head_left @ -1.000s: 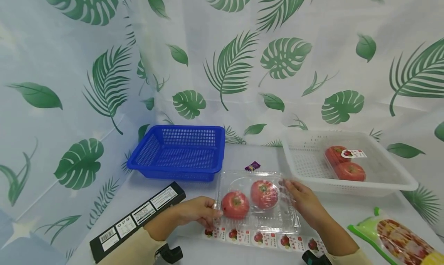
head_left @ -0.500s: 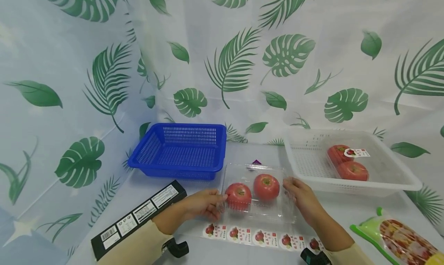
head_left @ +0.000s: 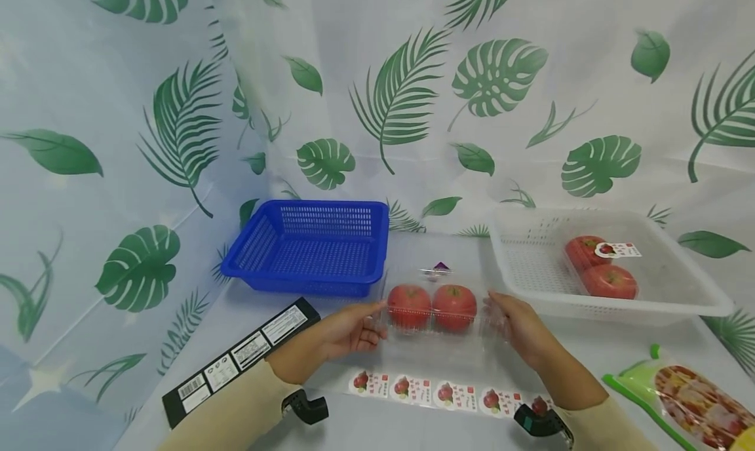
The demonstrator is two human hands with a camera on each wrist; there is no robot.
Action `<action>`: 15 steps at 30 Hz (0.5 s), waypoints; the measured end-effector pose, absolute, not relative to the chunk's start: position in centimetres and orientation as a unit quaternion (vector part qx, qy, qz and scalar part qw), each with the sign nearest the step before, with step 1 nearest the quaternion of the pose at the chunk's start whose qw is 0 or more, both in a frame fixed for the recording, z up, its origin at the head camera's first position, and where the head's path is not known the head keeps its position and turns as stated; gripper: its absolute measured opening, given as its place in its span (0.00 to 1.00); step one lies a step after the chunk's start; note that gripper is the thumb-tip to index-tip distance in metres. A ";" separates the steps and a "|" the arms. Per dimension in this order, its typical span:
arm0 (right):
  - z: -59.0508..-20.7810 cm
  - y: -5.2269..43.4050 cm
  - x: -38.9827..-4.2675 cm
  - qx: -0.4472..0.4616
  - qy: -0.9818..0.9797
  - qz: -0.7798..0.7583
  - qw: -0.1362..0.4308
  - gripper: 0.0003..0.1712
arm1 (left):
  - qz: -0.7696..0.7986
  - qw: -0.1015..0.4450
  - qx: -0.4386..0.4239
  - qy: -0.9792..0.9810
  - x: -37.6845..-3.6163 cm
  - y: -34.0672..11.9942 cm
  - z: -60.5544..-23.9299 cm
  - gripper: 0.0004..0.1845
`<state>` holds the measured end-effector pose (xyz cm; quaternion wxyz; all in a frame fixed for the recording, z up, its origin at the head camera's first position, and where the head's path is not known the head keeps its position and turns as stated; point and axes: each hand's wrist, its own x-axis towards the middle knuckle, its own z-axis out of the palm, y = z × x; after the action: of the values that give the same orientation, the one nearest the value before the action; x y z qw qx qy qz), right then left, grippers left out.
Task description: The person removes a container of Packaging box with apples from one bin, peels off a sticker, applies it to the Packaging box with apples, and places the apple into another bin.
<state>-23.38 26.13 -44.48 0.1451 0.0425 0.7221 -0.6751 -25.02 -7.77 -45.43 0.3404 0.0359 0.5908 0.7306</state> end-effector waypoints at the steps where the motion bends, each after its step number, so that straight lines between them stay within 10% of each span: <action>1: -44.5 26.2 -23.4 0.045 0.721 -0.677 0.141 0.46 | 0.728 0.344 0.041 0.591 -25.0 -7.7 -45.5 0.27; 15: -45.6 26.8 -23.3 0.028 0.699 -0.704 0.124 0.40 | 0.675 0.356 0.094 0.639 -24.5 -7.7 -46.8 0.13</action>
<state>-23.29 26.79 -45.64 0.1240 0.0278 0.6990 -0.7037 -24.46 -7.67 -46.77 0.3563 0.0942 0.6389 0.6752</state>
